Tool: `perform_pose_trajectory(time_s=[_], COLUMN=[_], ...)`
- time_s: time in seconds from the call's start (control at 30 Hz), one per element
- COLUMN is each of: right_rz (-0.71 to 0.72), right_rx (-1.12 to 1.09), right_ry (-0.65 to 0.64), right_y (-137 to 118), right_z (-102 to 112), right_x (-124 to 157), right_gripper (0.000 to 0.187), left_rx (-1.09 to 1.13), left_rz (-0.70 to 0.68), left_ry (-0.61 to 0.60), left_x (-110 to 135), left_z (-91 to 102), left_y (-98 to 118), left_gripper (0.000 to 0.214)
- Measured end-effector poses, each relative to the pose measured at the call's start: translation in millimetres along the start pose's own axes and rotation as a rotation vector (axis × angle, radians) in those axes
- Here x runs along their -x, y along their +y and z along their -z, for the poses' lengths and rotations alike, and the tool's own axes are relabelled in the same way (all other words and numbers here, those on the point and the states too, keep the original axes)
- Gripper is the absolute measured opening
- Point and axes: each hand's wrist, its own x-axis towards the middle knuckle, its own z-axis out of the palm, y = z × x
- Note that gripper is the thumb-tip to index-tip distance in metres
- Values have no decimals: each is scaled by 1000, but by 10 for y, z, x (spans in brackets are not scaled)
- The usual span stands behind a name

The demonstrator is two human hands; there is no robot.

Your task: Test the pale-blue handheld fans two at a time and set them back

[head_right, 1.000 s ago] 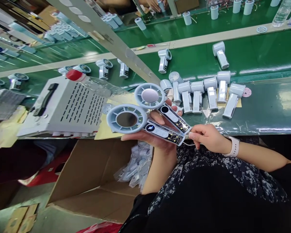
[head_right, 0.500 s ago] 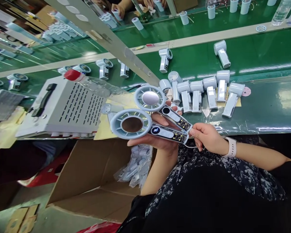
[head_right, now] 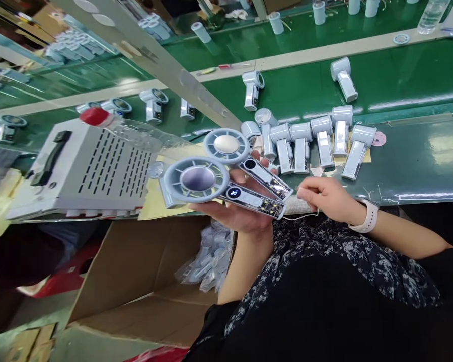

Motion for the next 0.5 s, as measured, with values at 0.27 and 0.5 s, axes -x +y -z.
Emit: perform_pose_trajectory(time_s=[0.27, 0.5], right_rz=[-98, -187], right_rx=[-140, -357], right_ry=[-127, -52], right_y=[-89, -1], right_z=[-161, -344], right_x=[20, 127], right_gripper=[33, 49], left_rx=[3, -108], left_rz=[8, -161], left_ry=[14, 34], left_x=[-21, 52], left_z=[-115, -100], left_y=[36, -104], left_gripper=[74, 76])
